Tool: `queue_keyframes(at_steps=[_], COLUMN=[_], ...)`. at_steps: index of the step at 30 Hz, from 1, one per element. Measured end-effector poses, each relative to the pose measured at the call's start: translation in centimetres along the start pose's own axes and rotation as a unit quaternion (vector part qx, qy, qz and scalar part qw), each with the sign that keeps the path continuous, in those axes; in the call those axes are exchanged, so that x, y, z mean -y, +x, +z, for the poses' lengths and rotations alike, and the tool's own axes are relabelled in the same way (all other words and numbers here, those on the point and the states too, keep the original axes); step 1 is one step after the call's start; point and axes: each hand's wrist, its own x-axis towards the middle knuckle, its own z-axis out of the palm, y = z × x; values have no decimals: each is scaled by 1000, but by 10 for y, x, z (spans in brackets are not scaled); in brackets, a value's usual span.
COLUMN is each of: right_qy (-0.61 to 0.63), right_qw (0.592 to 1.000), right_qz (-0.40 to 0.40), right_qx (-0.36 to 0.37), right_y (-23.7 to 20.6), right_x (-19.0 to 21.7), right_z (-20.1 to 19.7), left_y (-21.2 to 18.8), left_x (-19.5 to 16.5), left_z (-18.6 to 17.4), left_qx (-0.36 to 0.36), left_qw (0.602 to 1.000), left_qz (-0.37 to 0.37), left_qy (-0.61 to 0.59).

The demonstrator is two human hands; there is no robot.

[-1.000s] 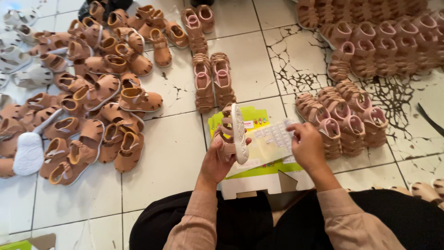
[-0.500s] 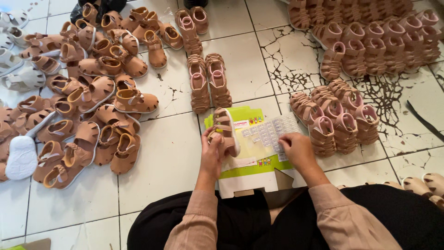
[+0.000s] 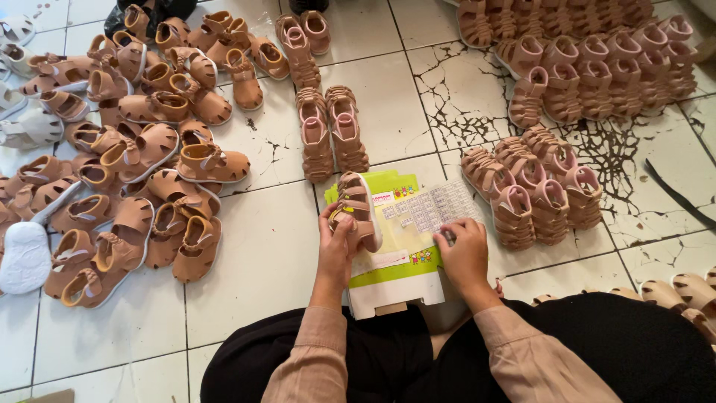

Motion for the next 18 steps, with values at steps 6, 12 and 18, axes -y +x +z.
queue_keyframes(at_steps=[6, 12, 18], right_qy=[28, 8, 1], right_qw=[999, 999, 1000], right_qz=[37, 41, 24], right_qx=[5, 16, -11], right_y=[3, 7, 7], right_x=[-3, -8, -9], right_z=[1, 2, 1], left_y=[0, 3, 6], left_x=[0, 3, 7], left_z=[6, 8, 7], left_qx=[-1, 8, 16], left_qw=[1000, 1000, 1000], left_qz=[-7, -2, 16], left_qy=[8, -2, 0])
